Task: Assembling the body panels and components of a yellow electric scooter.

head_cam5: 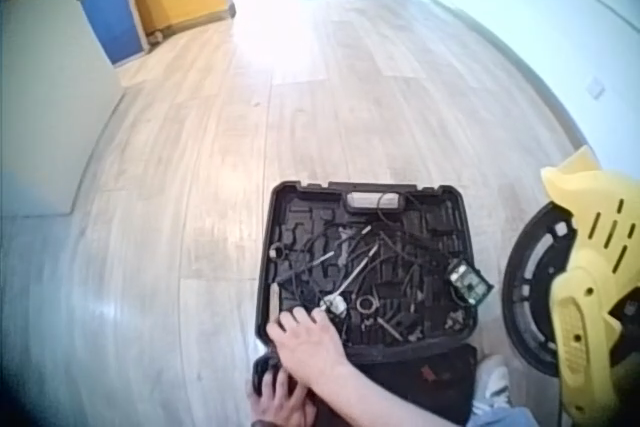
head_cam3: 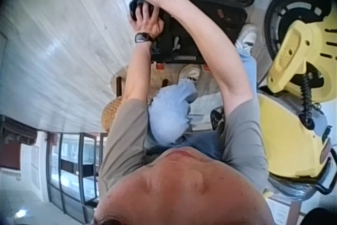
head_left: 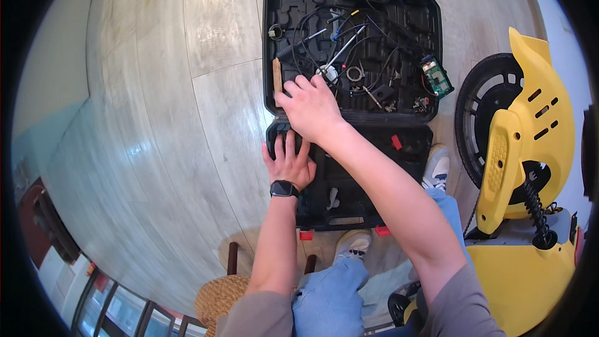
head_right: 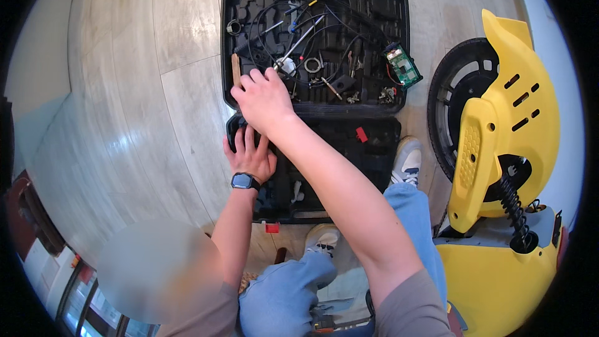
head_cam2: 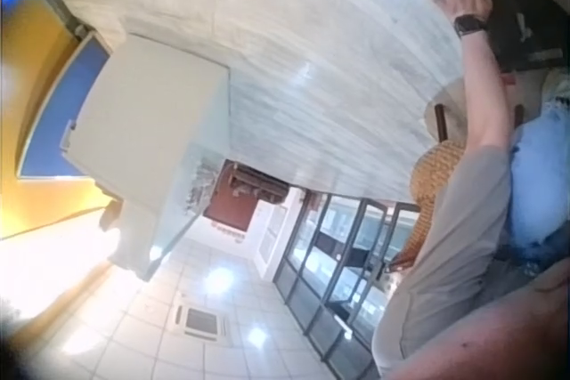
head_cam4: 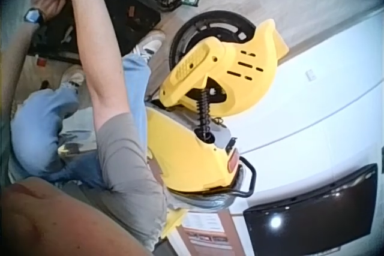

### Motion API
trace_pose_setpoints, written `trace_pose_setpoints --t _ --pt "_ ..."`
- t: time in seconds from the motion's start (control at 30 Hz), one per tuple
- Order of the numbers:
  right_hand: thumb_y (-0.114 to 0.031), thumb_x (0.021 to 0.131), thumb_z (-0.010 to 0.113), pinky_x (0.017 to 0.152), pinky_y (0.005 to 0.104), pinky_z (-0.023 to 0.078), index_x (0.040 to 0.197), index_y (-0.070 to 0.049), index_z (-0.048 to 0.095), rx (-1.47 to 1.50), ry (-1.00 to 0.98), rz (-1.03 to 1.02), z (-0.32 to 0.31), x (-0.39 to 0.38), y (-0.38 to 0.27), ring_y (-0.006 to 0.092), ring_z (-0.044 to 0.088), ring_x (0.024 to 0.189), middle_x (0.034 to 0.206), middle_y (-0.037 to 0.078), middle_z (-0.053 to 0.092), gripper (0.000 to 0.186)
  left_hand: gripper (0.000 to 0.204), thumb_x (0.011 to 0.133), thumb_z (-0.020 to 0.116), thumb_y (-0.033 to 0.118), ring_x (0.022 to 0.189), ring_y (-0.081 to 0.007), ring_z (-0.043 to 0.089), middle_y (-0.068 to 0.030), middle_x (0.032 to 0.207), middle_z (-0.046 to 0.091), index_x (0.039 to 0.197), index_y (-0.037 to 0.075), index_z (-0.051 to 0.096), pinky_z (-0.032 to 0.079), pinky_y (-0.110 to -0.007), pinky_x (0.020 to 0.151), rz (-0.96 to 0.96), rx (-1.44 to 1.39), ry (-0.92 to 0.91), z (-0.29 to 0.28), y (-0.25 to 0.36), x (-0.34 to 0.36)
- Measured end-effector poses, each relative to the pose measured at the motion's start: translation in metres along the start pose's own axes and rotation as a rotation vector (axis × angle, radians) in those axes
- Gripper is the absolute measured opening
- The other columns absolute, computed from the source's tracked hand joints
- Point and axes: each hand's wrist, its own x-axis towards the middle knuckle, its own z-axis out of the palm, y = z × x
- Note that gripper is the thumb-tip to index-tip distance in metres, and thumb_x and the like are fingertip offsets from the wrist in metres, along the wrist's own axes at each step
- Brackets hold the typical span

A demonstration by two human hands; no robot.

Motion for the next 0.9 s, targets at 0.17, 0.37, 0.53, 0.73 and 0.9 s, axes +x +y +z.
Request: trace_pose_setpoints --t 0.17,0.37,0.53,0.73,0.9 --pt "-0.030 0.079 0.062 0.098 0.0408 0.034 0.100 -0.013 0.064 0.038 -0.070 0.021 -0.005 0.001 -0.002 0.0226 0.054 0.105 0.102 0.005 0.064 0.026 0.051 0.066 0.059 0.030 0.122 -0.0301 0.044 -0.0090 0.130 0.049 0.116 0.022 0.062 0.021 -0.063 0.105 -0.011 -0.008 0.005 0.002 -0.002 -0.003" --pt "-0.021 0.071 0.066 0.089 0.0384 0.036 0.089 -0.013 0.064 -0.074 0.039 -0.002 -0.040 -0.030 0.047 0.0194 0.056 0.100 0.092 0.003 0.064 0.019 0.049 0.067 0.060 0.029 0.122 -0.0295 0.044 -0.0089 0.131 0.049 0.115 0.021 0.059 0.022 -0.061 0.106 -0.006 -0.036 -0.006 -0.002 0.000 0.001" --pt "-0.018 0.072 0.066 0.085 0.0366 0.036 0.096 -0.012 0.064 -0.274 0.090 0.130 -0.052 -0.036 0.066 0.0180 0.054 0.098 0.097 0.002 0.061 0.024 0.050 0.067 0.061 0.030 0.123 -0.0296 0.044 -0.0090 0.131 0.049 0.116 0.022 0.059 0.022 -0.061 0.106 -0.006 -0.020 -0.005 -0.004 -0.007 -0.002" --pt "-0.015 0.075 0.064 0.088 0.0373 0.037 0.106 -0.015 0.064 -0.168 0.160 -0.008 -0.021 -0.028 0.055 0.0184 0.054 0.105 0.111 0.004 0.059 0.031 0.048 0.068 0.061 0.030 0.123 -0.0291 0.044 -0.0088 0.131 0.049 0.115 0.022 0.060 0.022 -0.062 0.105 -0.005 -0.024 -0.003 -0.001 0.000 -0.001" --pt "-0.013 0.075 0.064 0.084 0.0373 0.038 0.107 -0.017 0.064 -0.222 -0.015 0.064 -0.022 -0.018 0.052 0.0191 0.054 0.105 0.108 0.003 0.059 0.031 0.048 0.068 0.060 0.030 0.122 -0.0289 0.044 -0.0089 0.131 0.049 0.115 0.022 0.060 0.022 -0.062 0.105 -0.006 -0.020 0.002 -0.003 -0.002 -0.001"
